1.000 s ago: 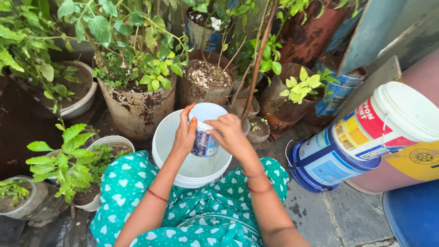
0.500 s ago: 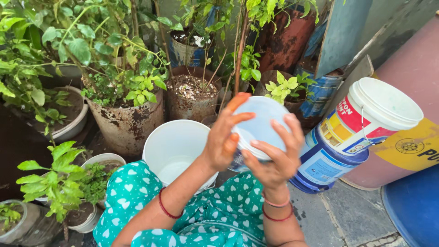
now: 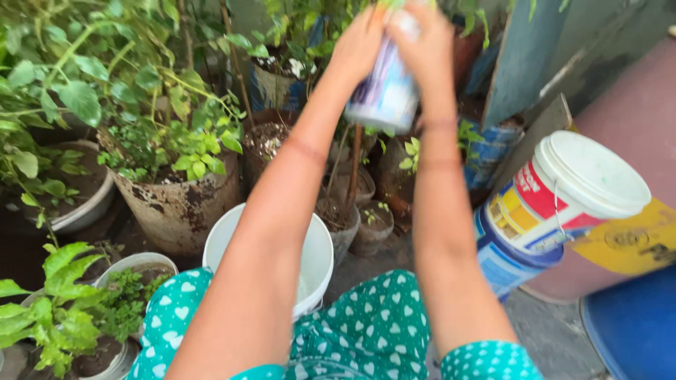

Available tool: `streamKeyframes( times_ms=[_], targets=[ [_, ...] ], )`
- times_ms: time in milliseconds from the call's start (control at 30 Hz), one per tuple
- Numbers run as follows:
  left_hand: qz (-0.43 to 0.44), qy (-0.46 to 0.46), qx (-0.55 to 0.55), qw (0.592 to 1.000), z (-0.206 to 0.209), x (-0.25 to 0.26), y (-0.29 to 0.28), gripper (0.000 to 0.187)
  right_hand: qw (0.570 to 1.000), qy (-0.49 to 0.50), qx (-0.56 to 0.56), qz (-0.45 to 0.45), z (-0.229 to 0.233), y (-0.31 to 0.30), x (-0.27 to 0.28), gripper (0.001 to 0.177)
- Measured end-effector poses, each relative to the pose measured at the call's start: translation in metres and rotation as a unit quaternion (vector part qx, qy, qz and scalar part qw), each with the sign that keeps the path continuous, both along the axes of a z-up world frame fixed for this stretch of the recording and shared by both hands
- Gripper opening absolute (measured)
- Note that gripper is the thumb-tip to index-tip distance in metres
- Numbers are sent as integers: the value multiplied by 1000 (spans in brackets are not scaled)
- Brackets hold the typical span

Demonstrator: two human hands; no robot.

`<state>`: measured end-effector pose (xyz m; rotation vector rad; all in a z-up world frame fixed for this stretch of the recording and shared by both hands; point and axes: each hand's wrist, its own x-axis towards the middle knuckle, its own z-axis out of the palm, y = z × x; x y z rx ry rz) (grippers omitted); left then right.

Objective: The person repeatedly dips a small container into a bucket of water and washes it by hand.

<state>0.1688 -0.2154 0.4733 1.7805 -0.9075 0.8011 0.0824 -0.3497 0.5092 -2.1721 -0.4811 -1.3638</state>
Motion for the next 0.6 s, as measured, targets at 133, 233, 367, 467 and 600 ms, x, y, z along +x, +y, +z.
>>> streamKeyframes(
  times_ms=[133,233,367,467,600],
  targets=[
    [-63,82,-52,993,-118,-16,40,45,998,68,8,-3,-102,29,-11,46],
    [-69,157,-42,984,-205,-44,91,44,965,262,10,1,-178,68,-32,40],
    [43,141,61,987,-344,-77,156,46,886,454,18,95,-311,114,-33,37],
    [40,431,27,901,-440,-97,193,46,833,488,-130,225,-417,140,-17,48],
    [120,497,175,842,-480,-129,216,53,737,592,-269,184,-491,187,-28,54]
  ],
)
